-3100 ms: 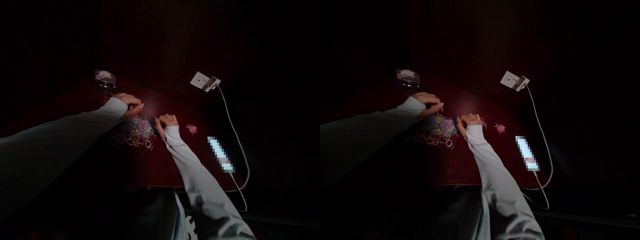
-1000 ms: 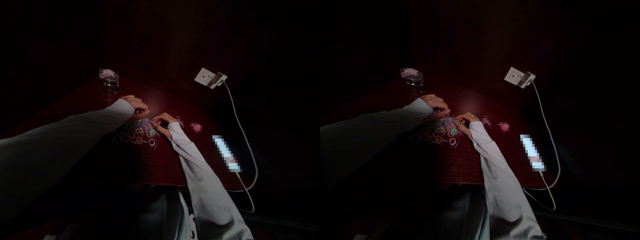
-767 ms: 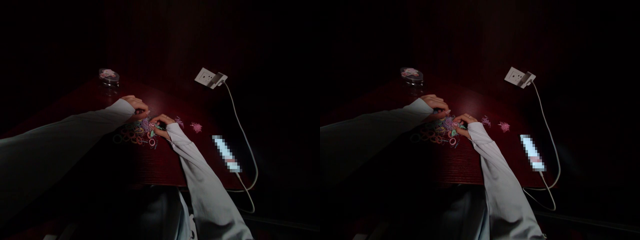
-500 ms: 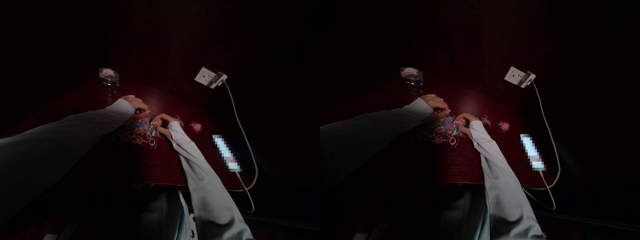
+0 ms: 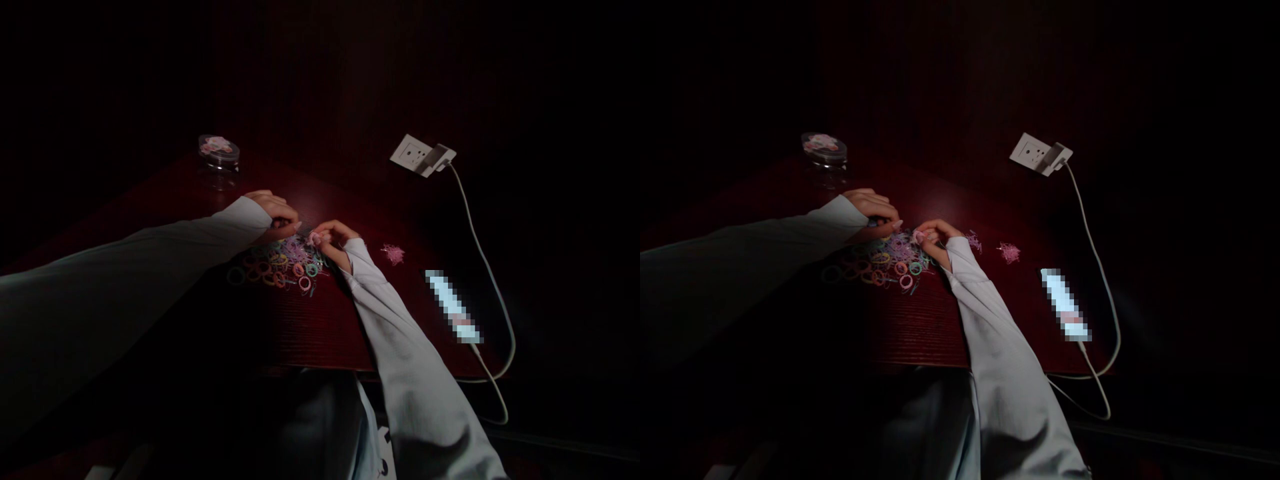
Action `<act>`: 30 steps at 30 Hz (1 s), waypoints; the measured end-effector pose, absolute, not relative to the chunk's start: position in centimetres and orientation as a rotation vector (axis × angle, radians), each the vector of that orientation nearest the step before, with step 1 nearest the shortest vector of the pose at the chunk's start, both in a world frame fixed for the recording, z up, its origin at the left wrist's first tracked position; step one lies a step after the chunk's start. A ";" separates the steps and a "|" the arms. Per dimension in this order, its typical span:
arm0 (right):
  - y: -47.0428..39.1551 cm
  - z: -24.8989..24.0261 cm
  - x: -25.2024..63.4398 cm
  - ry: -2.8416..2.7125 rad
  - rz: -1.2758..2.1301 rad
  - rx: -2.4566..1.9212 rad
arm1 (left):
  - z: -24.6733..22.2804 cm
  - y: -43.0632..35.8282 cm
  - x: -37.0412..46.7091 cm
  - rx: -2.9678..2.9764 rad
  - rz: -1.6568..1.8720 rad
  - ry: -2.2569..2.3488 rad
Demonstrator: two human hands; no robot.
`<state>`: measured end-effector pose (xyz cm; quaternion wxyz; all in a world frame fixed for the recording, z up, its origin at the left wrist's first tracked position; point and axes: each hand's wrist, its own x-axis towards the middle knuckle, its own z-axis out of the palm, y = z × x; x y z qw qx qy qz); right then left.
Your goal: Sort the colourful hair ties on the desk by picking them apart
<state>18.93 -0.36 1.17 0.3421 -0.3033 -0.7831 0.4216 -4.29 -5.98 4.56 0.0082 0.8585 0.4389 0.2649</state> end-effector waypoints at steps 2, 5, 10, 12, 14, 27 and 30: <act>-0.4 1.3 19.2 -2.097 0.994 -0.793 | 4.7 -6.0 -4.3 2.680 0.825 1.366; -0.5 1.7 19.5 -2.229 0.802 -0.793 | 4.9 -5.9 -4.3 2.676 0.803 1.337; -0.4 2.1 19.7 -2.371 0.552 -0.793 | 4.9 -5.9 -4.3 2.675 0.802 1.375; -0.5 2.0 19.6 -2.369 0.485 -0.795 | 4.8 -5.9 -4.2 2.677 0.796 1.381; -0.7 1.9 19.5 -2.381 0.449 -0.797 | 4.5 -5.7 -4.1 2.678 0.792 1.381; -1.2 1.6 19.2 -2.508 0.378 -0.880 | 4.5 -5.4 -4.7 2.690 0.789 1.309; -1.6 2.1 19.2 -2.510 0.414 -0.859 | 4.6 -5.4 -4.6 2.685 0.793 1.315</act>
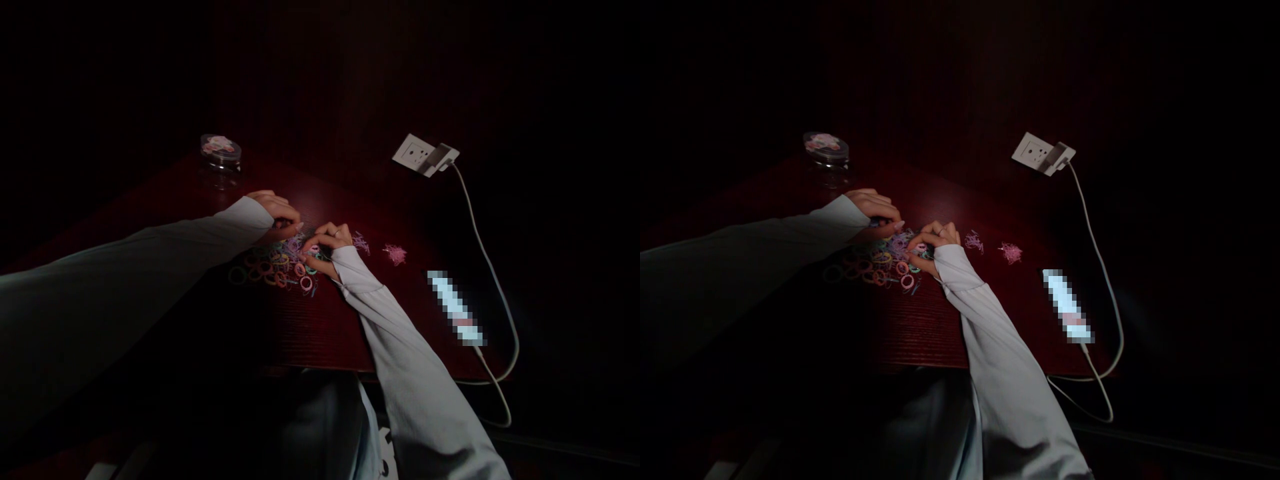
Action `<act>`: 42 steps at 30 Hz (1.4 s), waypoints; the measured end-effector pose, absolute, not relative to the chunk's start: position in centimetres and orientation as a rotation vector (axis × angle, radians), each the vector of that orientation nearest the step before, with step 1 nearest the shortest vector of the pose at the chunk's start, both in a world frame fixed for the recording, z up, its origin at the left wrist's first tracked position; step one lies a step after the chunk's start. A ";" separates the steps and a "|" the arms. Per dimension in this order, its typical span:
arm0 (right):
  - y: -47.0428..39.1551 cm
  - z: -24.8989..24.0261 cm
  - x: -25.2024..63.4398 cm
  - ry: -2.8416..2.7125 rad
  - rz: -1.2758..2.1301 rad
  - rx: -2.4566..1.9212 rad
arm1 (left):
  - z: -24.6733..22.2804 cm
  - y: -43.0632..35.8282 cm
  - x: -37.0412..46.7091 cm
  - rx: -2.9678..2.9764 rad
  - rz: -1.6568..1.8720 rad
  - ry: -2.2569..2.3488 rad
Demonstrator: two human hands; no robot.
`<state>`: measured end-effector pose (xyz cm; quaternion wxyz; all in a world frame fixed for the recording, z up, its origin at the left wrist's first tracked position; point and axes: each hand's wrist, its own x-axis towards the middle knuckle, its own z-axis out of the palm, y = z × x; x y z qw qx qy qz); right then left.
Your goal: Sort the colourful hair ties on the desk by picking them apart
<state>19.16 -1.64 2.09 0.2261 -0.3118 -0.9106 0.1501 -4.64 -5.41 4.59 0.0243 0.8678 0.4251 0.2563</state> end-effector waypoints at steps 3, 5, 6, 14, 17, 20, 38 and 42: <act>-1.8 2.6 19.2 -2.488 0.460 -0.850 | 4.5 -5.4 -4.5 2.682 0.799 1.324; -1.8 2.7 19.3 -2.465 0.496 -0.858 | 4.3 -5.5 -4.3 2.677 0.827 1.338; -1.7 2.7 19.3 -2.451 0.513 -0.867 | 4.2 -5.5 -4.3 2.675 0.842 1.343; -1.7 2.8 19.3 -2.344 0.633 -0.900 | 4.3 -5.5 -4.2 2.693 0.802 1.332; -1.5 2.8 19.3 -2.329 0.650 -0.916 | 4.2 -5.5 -3.9 2.690 0.806 1.337; -1.3 2.7 19.4 -2.324 0.648 -0.921 | 4.2 -5.6 -3.8 2.690 0.805 1.295; -1.7 3.5 19.4 -2.245 0.734 -0.906 | 3.3 -4.9 -3.5 2.650 0.958 1.137; -1.9 3.6 19.4 -2.283 0.754 -0.869 | 3.4 -4.9 -3.5 2.634 0.990 1.139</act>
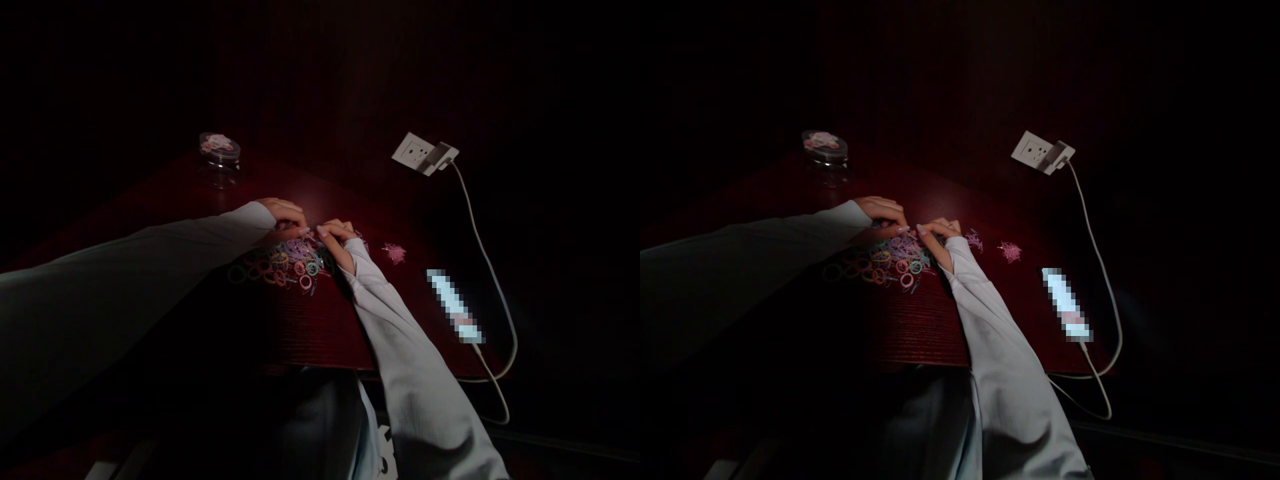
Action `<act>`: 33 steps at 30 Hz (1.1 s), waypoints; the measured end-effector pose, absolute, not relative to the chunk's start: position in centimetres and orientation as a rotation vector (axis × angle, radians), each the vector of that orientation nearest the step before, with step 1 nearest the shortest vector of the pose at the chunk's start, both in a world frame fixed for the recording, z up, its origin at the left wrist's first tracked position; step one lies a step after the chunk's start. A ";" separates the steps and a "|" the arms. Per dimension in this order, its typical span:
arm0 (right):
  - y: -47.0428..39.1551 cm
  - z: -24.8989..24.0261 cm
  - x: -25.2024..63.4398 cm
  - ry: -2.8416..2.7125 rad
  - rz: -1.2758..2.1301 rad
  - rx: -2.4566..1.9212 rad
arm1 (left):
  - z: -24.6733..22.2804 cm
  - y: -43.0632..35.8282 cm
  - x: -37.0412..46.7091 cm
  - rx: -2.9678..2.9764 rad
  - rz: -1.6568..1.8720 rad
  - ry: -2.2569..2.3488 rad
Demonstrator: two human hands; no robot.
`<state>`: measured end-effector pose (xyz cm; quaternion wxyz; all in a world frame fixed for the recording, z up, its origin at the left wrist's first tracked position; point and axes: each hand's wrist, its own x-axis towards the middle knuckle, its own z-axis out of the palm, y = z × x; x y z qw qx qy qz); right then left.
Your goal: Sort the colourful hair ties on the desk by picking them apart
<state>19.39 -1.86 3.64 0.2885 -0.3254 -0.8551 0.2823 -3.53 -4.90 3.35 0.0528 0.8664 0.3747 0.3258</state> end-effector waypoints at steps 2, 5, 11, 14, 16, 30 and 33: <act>-1.9 3.8 19.4 -2.321 0.765 -0.855 | 3.6 -5.0 -3.6 2.630 0.979 1.140; -1.8 4.0 19.5 -2.346 0.749 -0.852 | 3.9 -5.3 -3.7 2.629 0.964 1.159; -1.6 3.9 19.6 -2.320 0.723 -0.855 | 3.9 -5.3 -3.6 2.617 0.986 1.215; -1.3 3.7 19.7 -2.329 0.648 -0.864 | 4.0 -5.3 -3.7 2.624 0.990 1.220; -1.0 3.6 20.2 -2.357 0.523 -0.891 | 4.0 -5.4 -3.7 2.633 0.986 1.221; 2.4 4.0 30.0 -2.377 -0.418 -1.278 | 3.4 -5.0 -3.9 2.637 0.970 1.219; 2.5 3.9 30.1 -2.378 -0.440 -1.303 | 3.5 -5.2 -4.0 2.631 0.969 1.226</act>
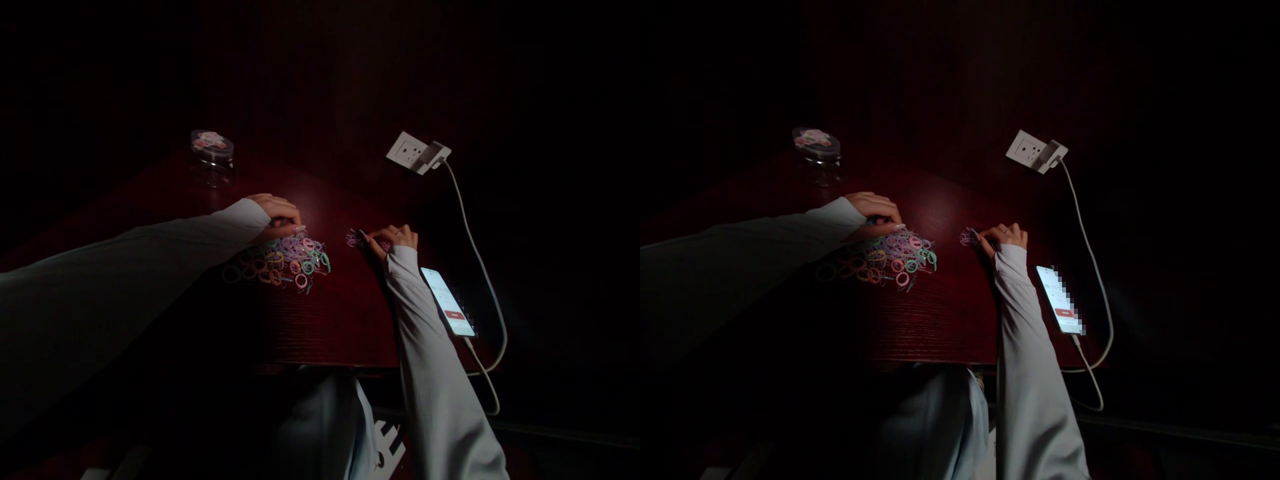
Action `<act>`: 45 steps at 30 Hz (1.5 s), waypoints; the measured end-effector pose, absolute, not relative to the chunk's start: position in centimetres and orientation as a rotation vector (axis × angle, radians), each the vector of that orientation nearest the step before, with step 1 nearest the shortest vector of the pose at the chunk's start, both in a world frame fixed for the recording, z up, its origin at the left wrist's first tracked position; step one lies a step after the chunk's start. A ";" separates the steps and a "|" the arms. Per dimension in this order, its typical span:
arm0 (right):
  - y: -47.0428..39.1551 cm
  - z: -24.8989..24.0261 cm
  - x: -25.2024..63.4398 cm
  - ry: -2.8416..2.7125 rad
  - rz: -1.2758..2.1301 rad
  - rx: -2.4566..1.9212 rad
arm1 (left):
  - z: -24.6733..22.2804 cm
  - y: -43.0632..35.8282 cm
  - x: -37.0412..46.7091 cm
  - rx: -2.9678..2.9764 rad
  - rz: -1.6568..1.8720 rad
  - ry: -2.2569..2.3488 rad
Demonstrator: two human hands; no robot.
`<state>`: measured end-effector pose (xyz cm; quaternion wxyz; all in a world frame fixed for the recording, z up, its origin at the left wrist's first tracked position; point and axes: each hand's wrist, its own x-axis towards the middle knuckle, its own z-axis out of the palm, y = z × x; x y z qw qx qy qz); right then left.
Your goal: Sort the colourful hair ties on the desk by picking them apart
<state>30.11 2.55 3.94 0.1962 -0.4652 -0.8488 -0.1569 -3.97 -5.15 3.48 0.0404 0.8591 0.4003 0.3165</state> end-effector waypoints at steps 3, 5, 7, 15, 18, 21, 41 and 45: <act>2.6 4.0 30.3 -2.370 -0.456 -1.325 | 3.6 -5.2 -4.0 2.614 0.954 1.220; 2.7 4.1 30.4 -2.368 -0.447 -1.332 | 3.7 -5.1 -4.1 2.611 0.920 1.213; 2.7 4.2 30.5 -2.370 -0.428 -1.333 | 3.9 -5.0 -4.1 2.618 0.880 1.212; 2.9 3.7 30.0 -2.379 -0.355 -1.346 | 3.9 -4.9 -4.0 2.640 0.859 1.194; 2.8 3.7 29.8 -2.330 -0.311 -1.362 | 3.9 -4.8 -4.1 2.651 0.846 1.171; 2.5 4.2 29.6 -2.176 -0.269 -1.370 | 4.0 -4.9 -4.1 2.674 0.848 1.145; -2.1 2.0 21.1 -2.627 -0.254 -0.847 | 3.0 -4.7 -3.7 2.682 0.914 1.073; -2.3 2.2 21.3 -2.583 -0.278 -0.837 | 2.9 -4.6 -3.7 2.702 0.874 1.065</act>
